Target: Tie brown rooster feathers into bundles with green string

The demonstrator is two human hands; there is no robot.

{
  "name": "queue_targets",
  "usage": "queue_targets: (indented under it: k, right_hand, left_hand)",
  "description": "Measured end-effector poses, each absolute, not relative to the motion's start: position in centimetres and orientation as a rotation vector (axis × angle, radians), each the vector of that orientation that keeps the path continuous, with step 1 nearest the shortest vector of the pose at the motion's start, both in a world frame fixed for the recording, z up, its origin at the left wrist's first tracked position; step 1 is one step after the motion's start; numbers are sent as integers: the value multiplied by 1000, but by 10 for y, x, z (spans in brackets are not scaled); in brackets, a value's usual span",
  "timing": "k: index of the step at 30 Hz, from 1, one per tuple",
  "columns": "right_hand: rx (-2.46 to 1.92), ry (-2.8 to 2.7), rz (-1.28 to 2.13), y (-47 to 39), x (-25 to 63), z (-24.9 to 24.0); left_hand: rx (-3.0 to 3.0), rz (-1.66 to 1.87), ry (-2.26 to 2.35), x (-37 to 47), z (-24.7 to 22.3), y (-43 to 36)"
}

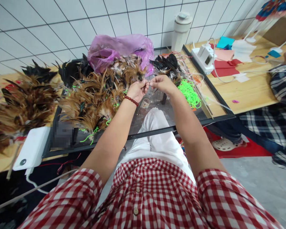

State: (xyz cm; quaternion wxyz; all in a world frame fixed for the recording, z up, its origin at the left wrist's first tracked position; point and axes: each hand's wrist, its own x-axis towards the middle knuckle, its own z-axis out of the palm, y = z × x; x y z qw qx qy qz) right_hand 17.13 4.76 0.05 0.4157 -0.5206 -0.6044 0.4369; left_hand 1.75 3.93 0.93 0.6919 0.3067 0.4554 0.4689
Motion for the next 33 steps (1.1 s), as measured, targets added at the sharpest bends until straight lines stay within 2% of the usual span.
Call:
queue_targets:
  k: [7,10,17,29,33]
  right_hand:
    - [-1609,-1943,255,45,178,4]
    - [-1656,-2095,92,37,176,10]
    - [-1643,-2182,-26,35,171,11]
    - [-1640,-2237,-42,35,163,7]
    - [-1644,-2187,-38,38,167,4]
  left_hand:
    - [748,1102,1163,22,4,41]
    - [791,1103,1199,23,1,43]
    - [833,1054,1267,24,2,44]
    - [1007,925,1241,28,2,35]
    - [1003,977,1296,27,-1,40]
